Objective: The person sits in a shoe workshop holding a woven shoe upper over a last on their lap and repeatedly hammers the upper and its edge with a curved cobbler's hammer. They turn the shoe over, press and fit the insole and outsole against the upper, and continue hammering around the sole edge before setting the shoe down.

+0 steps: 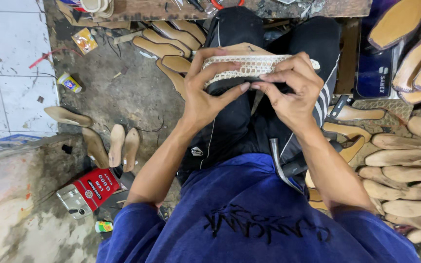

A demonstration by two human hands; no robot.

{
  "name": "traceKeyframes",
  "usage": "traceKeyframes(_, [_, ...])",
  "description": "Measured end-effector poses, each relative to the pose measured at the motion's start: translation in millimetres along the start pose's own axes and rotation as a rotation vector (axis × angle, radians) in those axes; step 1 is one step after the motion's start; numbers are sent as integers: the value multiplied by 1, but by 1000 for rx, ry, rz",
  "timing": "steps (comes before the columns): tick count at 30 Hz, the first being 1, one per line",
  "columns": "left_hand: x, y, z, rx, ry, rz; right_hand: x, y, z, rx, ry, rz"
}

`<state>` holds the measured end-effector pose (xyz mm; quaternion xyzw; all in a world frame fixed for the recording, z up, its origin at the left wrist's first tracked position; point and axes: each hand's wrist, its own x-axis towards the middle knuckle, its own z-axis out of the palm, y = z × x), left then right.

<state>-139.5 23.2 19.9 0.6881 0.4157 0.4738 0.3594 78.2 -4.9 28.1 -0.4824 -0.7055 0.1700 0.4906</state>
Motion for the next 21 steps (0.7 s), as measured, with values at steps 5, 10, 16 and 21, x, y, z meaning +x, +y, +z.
traceKeyframes(5, [-3,-14,4,-65,49,7,10,-8,4,-7,-14,134])
traceKeyframes(10, [6,-5,9,-125,11,-19,21,-13,-5,-69,-54,205])
traceKeyframes(16, [5,-2,8,297,-131,213,0,-13,-6,-216,-77,-6])
traceKeyframes(21, [5,-16,11,273,-210,255,-10,-1,-32,-439,-152,-149])
